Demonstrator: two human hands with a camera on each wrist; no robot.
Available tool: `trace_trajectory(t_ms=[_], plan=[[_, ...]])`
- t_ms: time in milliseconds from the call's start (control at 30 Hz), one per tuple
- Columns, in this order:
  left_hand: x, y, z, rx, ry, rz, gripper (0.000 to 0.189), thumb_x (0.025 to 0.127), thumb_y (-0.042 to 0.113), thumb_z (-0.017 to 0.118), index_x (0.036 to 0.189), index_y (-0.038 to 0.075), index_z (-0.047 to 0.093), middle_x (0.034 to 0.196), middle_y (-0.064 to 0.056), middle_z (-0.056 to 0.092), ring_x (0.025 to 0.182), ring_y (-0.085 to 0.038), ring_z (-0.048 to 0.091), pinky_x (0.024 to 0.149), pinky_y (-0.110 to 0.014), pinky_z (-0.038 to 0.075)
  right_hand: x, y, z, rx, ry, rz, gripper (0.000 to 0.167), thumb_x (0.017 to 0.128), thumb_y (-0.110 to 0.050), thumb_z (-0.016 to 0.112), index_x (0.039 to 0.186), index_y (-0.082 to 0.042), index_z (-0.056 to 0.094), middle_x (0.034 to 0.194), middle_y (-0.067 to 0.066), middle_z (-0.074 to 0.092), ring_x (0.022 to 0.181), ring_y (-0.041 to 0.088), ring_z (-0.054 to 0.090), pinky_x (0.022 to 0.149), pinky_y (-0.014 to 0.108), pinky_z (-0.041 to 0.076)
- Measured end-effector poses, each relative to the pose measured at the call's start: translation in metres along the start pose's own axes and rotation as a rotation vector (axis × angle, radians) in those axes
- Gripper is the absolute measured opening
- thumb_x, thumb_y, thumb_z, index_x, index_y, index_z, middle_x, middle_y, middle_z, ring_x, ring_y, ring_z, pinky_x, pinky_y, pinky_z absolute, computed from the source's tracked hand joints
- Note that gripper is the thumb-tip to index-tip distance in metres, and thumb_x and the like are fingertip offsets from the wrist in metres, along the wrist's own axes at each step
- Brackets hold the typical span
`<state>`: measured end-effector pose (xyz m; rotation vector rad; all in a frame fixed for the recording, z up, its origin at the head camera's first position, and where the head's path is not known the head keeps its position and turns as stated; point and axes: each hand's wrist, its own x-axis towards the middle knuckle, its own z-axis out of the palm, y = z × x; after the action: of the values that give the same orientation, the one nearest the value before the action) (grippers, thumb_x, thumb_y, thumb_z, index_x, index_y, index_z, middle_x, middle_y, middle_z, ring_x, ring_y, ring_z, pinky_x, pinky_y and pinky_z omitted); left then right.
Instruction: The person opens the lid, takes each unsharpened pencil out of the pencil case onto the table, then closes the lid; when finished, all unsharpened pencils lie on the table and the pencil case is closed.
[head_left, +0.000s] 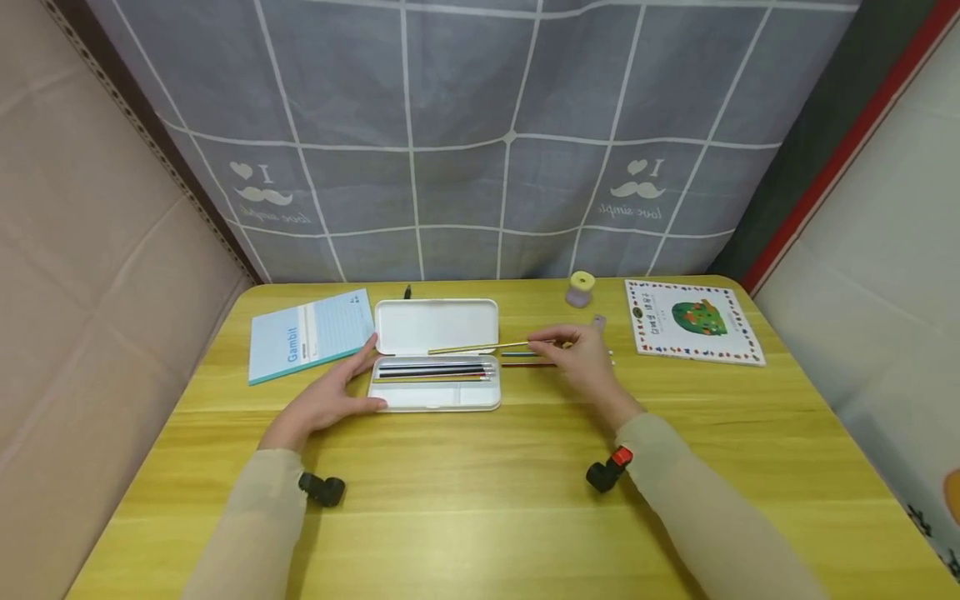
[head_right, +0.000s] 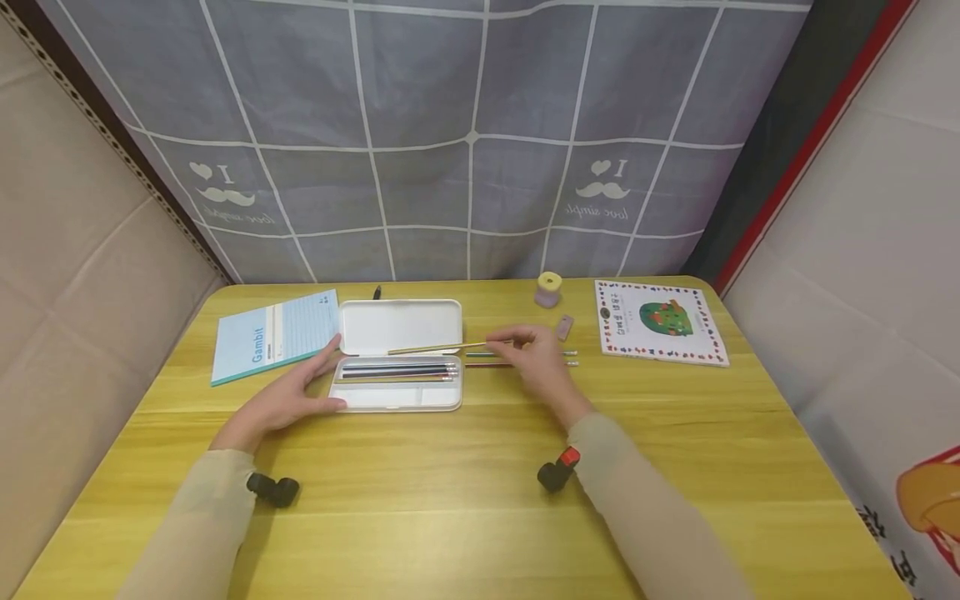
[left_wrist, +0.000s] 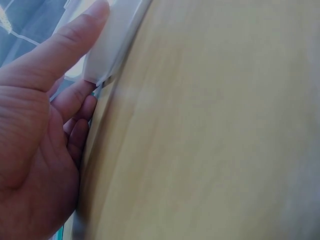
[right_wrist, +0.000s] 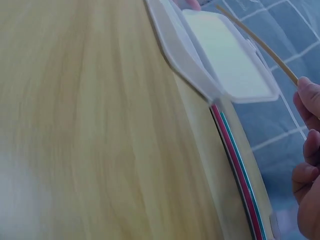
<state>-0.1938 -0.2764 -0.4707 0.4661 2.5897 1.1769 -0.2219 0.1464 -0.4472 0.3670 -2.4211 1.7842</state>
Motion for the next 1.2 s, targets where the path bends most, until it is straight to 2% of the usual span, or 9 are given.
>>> trace_trajectory(t_ms=[167, 333, 567, 633, 800, 1033, 1100, 1200], plan=[[0.0, 0.0, 0.0, -0.004, -0.002, -0.001, 0.116, 0.089, 0.035, 0.085, 0.169, 0.032, 0.001, 0.166, -0.011, 0.037, 0.159, -0.038, 0.01, 0.125, -0.065, 0.007, -0.006, 0.01, -0.026, -0.018, 0.007, 0.016, 0.015, 0.092, -0.01, 0.081, 0.102, 0.0, 0.083, 0.101, 0.015, 0.079, 0.075, 0.004, 0.06, 0.061, 0.016, 0.046], [0.0, -0.001, 0.0, 0.0, 0.002, 0.006, 0.115, 0.09, 0.034, 0.085, 0.169, 0.032, 0.002, 0.166, -0.011, 0.037, 0.159, -0.038, 0.01, 0.125, -0.065, 0.008, -0.013, 0.017, -0.047, -0.02, 0.034, 0.023, 0.017, 0.091, -0.009, 0.082, 0.104, 0.002, 0.082, 0.105, 0.018, 0.078, 0.076, 0.004, 0.058, 0.061, 0.016, 0.046], [0.002, -0.002, 0.0, 0.001, -0.009, 0.013, 0.115, 0.09, 0.035, 0.084, 0.169, 0.031, 0.001, 0.166, -0.012, 0.037, 0.159, -0.038, 0.009, 0.125, -0.065, 0.007, -0.024, 0.029, -0.071, -0.082, 0.082, 0.05, 0.018, 0.093, -0.012, 0.081, 0.103, 0.003, 0.082, 0.097, -0.003, 0.08, 0.077, 0.005, 0.056, 0.063, 0.016, 0.044], [0.002, -0.001, 0.0, 0.0, -0.009, 0.01, 0.116, 0.09, 0.035, 0.084, 0.169, 0.03, 0.001, 0.166, -0.012, 0.036, 0.159, -0.039, 0.008, 0.125, -0.065, 0.007, -0.027, 0.032, -0.076, -0.097, 0.089, 0.057, 0.018, 0.094, -0.014, 0.081, 0.102, 0.002, 0.082, 0.095, -0.007, 0.08, 0.077, 0.005, 0.055, 0.064, 0.016, 0.044], [0.001, 0.0, 0.0, 0.003, -0.003, 0.007, 0.115, 0.09, 0.036, 0.084, 0.17, 0.03, 0.002, 0.166, -0.012, 0.036, 0.159, -0.039, 0.008, 0.125, -0.065, 0.007, -0.032, 0.039, -0.083, -0.127, 0.088, 0.032, 0.015, 0.094, -0.013, 0.08, 0.1, 0.001, 0.083, 0.095, -0.004, 0.08, 0.075, 0.006, 0.053, 0.064, 0.018, 0.043], [0.0, 0.0, 0.0, 0.014, 0.008, 0.024, 0.115, 0.09, 0.034, 0.085, 0.17, 0.026, 0.003, 0.164, -0.016, 0.039, 0.158, -0.043, 0.009, 0.123, -0.068, 0.008, -0.038, 0.048, -0.089, -0.192, 0.078, 0.032, 0.014, 0.092, -0.011, 0.082, 0.099, 0.001, 0.083, 0.085, -0.003, 0.078, 0.063, 0.007, 0.047, 0.054, 0.021, 0.039], [-0.001, 0.001, 0.0, 0.016, 0.008, 0.018, 0.115, 0.09, 0.034, 0.085, 0.17, 0.027, 0.003, 0.164, -0.016, 0.039, 0.158, -0.042, 0.01, 0.123, -0.068, 0.008, -0.039, 0.051, -0.089, -0.196, 0.067, 0.05, 0.014, 0.092, -0.011, 0.082, 0.099, 0.001, 0.083, 0.088, 0.002, 0.079, 0.063, 0.006, 0.048, 0.054, 0.021, 0.039], [0.0, 0.0, 0.0, 0.01, 0.002, 0.006, 0.115, 0.09, 0.036, 0.085, 0.17, 0.03, 0.002, 0.165, -0.014, 0.038, 0.159, -0.04, 0.01, 0.124, -0.066, 0.008, -0.04, 0.055, -0.09, -0.213, 0.042, 0.073, 0.015, 0.092, -0.015, 0.083, 0.1, -0.002, 0.083, 0.098, 0.01, 0.08, 0.073, 0.003, 0.056, 0.06, 0.019, 0.043]])
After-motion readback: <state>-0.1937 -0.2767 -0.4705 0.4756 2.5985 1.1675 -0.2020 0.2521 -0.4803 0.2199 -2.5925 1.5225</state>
